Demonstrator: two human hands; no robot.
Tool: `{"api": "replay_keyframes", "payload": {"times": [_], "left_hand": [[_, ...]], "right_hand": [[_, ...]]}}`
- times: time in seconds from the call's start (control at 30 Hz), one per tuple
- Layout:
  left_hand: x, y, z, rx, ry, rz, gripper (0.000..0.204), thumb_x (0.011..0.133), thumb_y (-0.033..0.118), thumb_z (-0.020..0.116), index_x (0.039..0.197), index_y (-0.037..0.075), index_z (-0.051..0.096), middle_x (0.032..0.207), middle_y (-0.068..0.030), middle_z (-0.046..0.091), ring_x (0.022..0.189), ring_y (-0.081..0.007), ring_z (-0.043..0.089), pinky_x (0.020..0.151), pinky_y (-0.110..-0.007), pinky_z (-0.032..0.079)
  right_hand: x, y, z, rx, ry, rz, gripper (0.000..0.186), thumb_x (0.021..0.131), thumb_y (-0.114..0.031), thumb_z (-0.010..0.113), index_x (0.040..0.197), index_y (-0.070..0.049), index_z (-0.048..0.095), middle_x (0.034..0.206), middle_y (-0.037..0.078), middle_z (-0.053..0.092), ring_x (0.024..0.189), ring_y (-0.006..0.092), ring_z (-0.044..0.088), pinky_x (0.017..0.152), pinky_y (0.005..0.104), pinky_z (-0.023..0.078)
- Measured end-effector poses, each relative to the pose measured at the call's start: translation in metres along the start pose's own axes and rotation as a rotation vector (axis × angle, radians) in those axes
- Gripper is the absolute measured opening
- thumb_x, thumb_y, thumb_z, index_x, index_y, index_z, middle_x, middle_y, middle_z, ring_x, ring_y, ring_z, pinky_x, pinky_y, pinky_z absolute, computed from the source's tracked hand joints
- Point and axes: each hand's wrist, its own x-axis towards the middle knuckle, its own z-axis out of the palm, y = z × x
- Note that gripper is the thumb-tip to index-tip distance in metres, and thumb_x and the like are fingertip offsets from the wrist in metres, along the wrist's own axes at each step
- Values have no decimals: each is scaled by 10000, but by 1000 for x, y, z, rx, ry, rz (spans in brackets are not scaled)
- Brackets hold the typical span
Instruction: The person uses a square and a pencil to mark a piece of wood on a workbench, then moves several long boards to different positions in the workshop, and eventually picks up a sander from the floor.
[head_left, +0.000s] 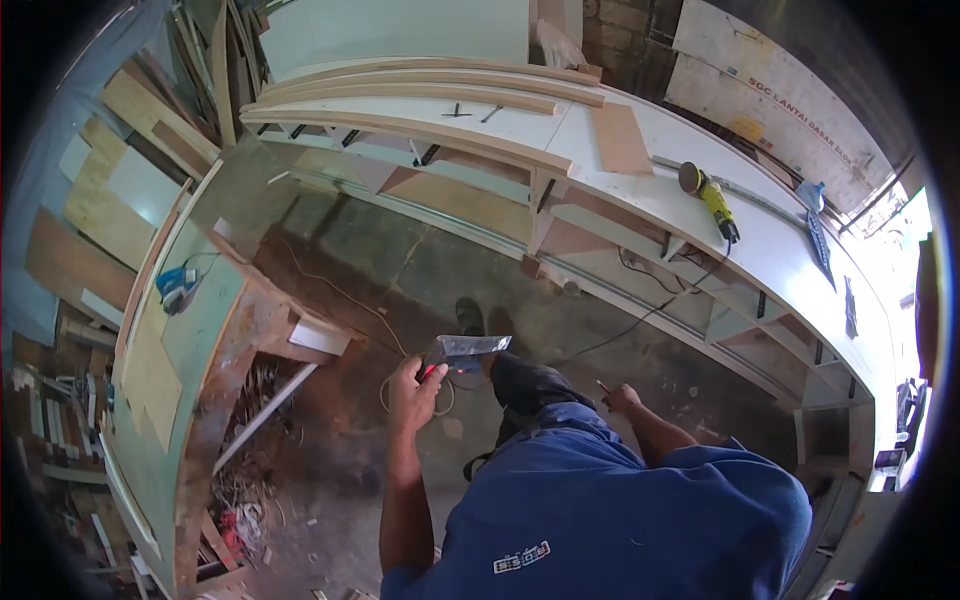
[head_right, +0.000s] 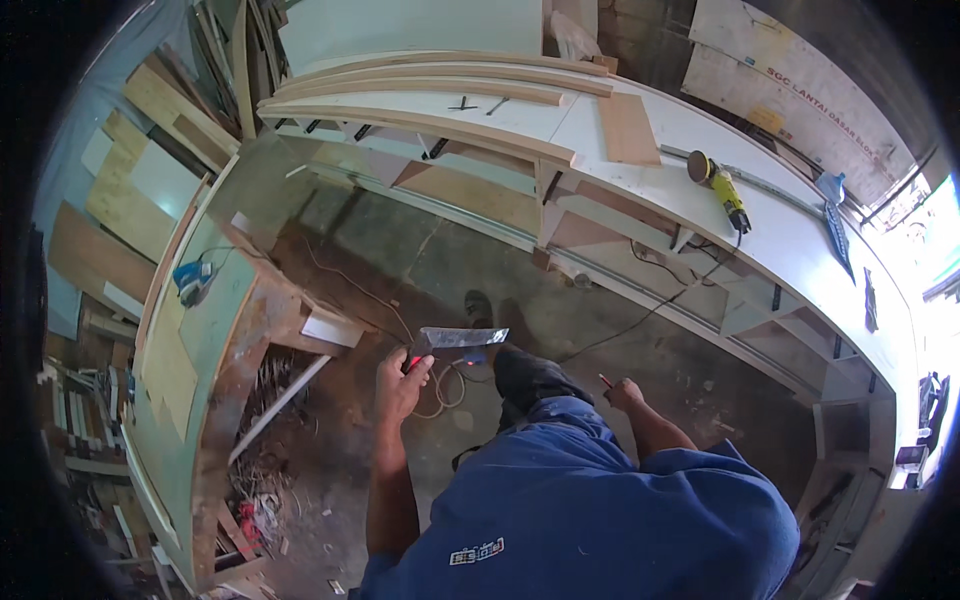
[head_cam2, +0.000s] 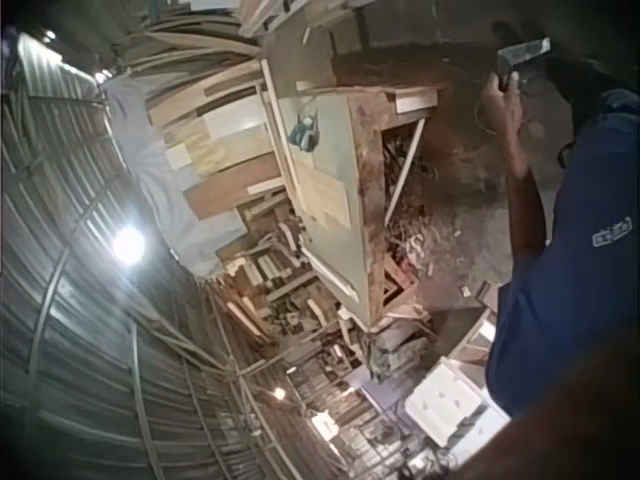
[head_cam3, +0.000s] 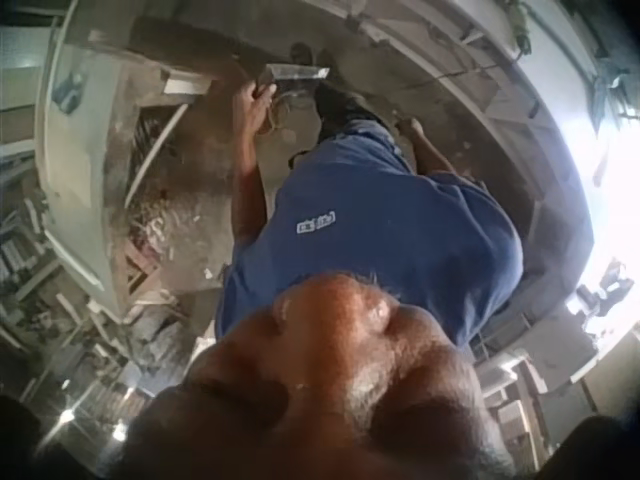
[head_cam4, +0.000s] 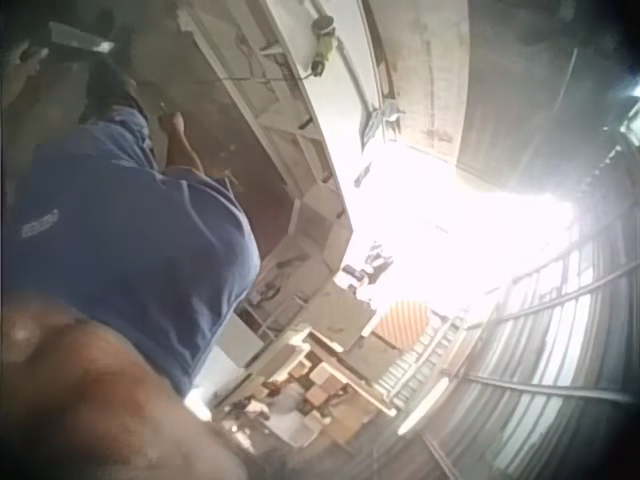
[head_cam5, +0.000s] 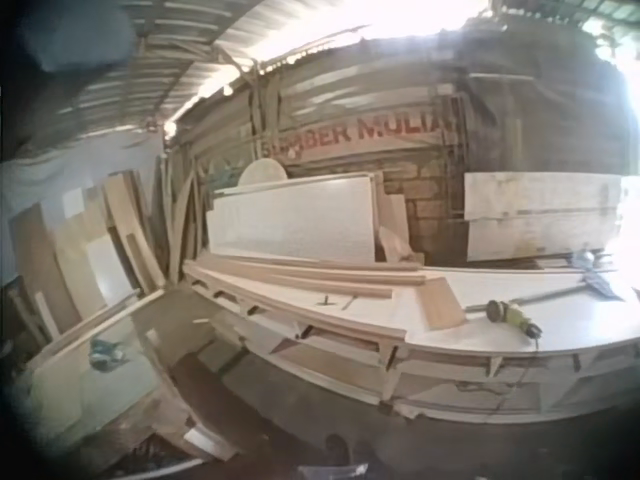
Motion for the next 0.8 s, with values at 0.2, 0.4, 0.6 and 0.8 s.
{"api": "replay_keyframes", "payload": {"times": [0.2,0.4,0.6,0.8], "left_hand": [[176,-19,-13,269,-153,90,328,870,210,757,810,-30,543,780,-184,523,707,-363,535,660,-417,444],[388,20,51,304,-552,269,284,875,226,748,879,-30,625,804,-176,553,732,-355,565,669,-412,453],[519,51,84,329,-747,297,236,874,193,749,987,-6,692,848,-151,607,773,-318,600,715,-373,478],[625,76,148,378,-991,396,208,867,148,758,991,-9,700,815,-78,577,748,-194,562,701,-320,450]], "right_hand": [[141,-51,-135,701,-81,499,390,792,-335,721,1050,-44,750,1100,218,727,1055,331,706,906,439,554],[295,11,-218,499,226,258,332,833,-318,717,990,-25,729,858,187,722,834,365,708,770,469,559],[302,-44,-429,1463,506,333,245,881,-260,723,988,-40,735,733,85,663,736,172,651,697,399,516],[309,-71,-466,2019,659,241,239,935,-181,680,1123,-36,709,878,-24,625,776,95,549,691,295,462]]}}
